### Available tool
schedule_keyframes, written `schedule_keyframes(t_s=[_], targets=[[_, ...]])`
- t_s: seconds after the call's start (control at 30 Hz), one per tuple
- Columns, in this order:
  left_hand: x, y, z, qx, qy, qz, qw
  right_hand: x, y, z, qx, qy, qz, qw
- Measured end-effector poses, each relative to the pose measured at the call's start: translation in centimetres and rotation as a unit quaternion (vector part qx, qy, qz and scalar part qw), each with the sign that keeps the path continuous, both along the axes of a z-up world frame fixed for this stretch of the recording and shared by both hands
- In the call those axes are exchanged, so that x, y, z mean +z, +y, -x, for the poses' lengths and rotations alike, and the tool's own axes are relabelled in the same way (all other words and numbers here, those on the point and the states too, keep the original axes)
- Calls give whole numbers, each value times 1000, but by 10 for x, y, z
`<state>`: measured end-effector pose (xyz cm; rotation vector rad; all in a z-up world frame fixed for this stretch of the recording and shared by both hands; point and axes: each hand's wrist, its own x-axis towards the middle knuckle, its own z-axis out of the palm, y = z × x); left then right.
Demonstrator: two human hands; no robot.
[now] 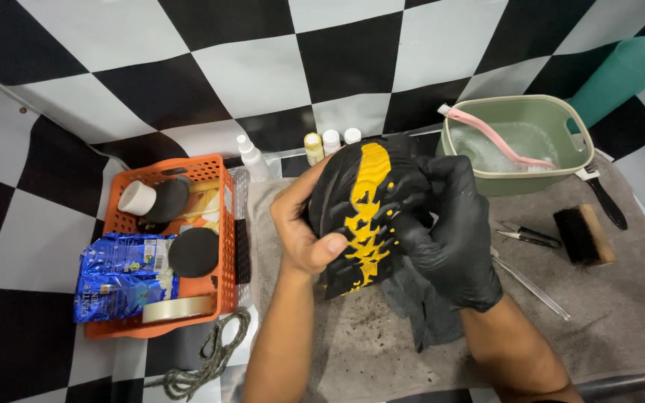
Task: Cleaning the sole of a hiking boot by wiping it with a cloth and using a small tool to pick out dirt and debris from the treads.
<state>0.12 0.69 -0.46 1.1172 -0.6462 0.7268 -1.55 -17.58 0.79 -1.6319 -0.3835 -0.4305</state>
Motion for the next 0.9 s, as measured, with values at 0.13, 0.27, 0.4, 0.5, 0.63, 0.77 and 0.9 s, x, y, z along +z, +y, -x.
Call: schedule_keyframes(t_s=[0.13, 0.27, 0.4, 0.5, 0.63, 0.77, 0.9], targets=[[5, -5, 0, -41, -4, 6, 999, -5, -4, -1, -33, -31, 16, 999], [3, -8, -1, -61, -2, 27, 998, -4, -3, 2, -64, -42, 14, 997], [1, -6, -4, -78, -6, 36, 996, -3, -5, 2, -75, -53, 43, 995], [-4, -12, -4, -98, -15, 93, 991, 10, -4, 5, -83, 1, 58, 995], [-22, 10, 0, -77, -11, 92, 993, 38, -45, -8, -74, -38, 41, 996], [-52, 23, 0, -83, 40, 165, 982, 74, -105, -3, -94, -64, 169, 979], [-42, 33, -5, -43, -4, 91, 995, 63, -161, 6, -63, 148, 539, 827]])
